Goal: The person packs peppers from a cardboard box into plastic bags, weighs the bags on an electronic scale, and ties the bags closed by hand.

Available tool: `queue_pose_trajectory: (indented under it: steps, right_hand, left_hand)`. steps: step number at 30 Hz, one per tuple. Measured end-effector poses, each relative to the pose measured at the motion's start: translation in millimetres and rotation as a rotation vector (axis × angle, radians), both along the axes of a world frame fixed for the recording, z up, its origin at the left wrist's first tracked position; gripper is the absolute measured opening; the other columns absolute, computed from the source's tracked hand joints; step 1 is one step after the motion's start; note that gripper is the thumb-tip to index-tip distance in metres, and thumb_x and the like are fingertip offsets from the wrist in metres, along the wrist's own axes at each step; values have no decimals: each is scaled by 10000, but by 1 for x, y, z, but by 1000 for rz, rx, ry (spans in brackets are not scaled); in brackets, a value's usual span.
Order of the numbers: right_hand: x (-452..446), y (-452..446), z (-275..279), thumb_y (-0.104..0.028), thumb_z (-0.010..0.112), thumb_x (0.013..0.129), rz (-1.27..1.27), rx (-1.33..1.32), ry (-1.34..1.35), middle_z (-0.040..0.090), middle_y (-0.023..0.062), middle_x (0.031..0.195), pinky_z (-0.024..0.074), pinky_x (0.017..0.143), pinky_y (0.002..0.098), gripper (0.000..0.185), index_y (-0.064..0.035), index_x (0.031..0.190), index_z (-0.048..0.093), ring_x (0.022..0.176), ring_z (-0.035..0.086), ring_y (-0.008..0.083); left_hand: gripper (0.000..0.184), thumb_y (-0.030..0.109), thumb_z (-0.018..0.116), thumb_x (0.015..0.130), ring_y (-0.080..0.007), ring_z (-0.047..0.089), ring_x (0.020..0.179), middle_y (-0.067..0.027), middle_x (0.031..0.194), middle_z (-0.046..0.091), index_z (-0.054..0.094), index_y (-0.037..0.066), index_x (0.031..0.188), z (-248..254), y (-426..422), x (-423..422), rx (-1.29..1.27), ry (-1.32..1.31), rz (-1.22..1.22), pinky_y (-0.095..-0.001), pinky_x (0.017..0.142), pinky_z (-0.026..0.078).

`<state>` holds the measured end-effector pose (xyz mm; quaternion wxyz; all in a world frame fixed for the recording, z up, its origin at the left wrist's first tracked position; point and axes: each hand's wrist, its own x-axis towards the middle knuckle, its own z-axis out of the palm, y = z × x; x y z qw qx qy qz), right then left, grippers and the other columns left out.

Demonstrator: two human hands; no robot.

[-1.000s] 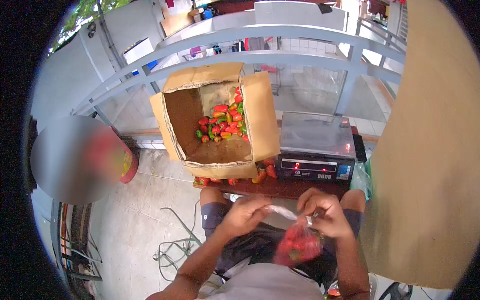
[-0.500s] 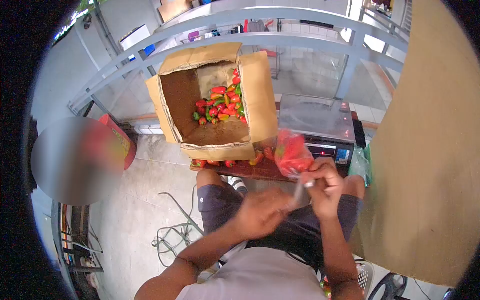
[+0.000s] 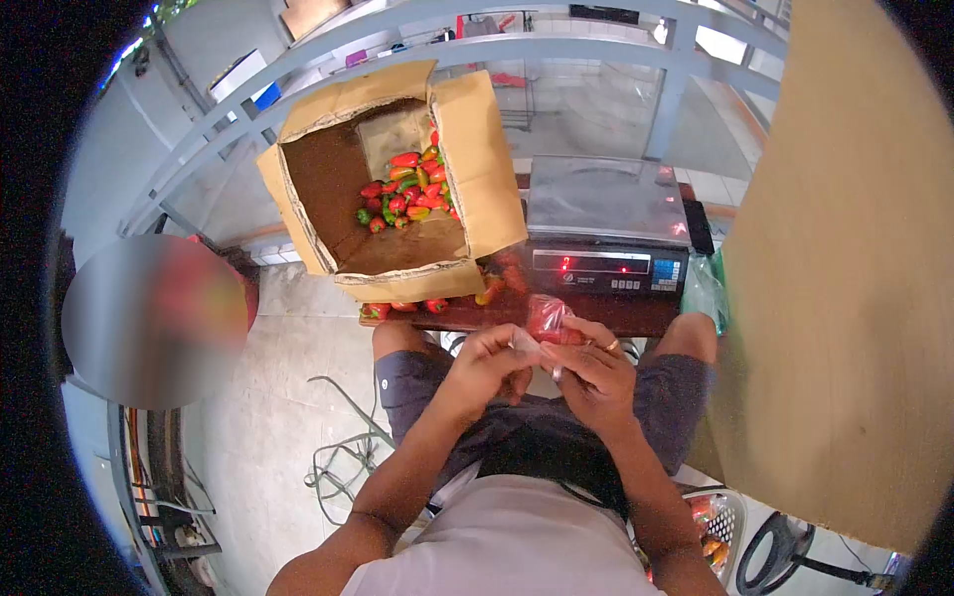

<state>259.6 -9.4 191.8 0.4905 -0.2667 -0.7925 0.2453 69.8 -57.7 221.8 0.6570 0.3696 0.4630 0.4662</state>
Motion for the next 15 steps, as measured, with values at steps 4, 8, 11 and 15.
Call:
queue_pose_trajectory:
  steps: [4,8,11,15]
  right_hand:
    - [-7,-1,-24,26,702,809,-194,-8,108,696,112,1077,514,845,326,295,-83,1080,745,956,659,242]
    - [-18,-8,-41,-22,677,900,-253,-473,404,662,41,1007,487,779,251,210,-74,1098,723,852,616,151]
    - [-23,-9,-58,-94,669,950,-121,-889,759,662,26,1021,489,721,218,162,-61,1106,698,840,607,95]
    - [-27,-14,-41,-135,660,973,-75,-1111,939,657,10,1017,491,644,200,148,-60,1100,673,788,601,66]
  left_hand:
    - [112,108,659,943,-156,685,705,-66,865,710,641,48,1036,-12,7,13,-127,-355,106,-246,577,514]
    - [251,53,725,883,-180,725,842,-98,1032,722,600,37,1100,-30,4,44,560,276,352,-295,726,573]
    - [335,-2,746,841,-214,729,916,-117,1076,713,575,30,1127,-29,2,48,806,727,385,-315,788,576]
    - [336,-24,737,815,-242,701,860,-110,1039,694,568,35,1099,-32,10,53,923,847,398,-346,698,559]
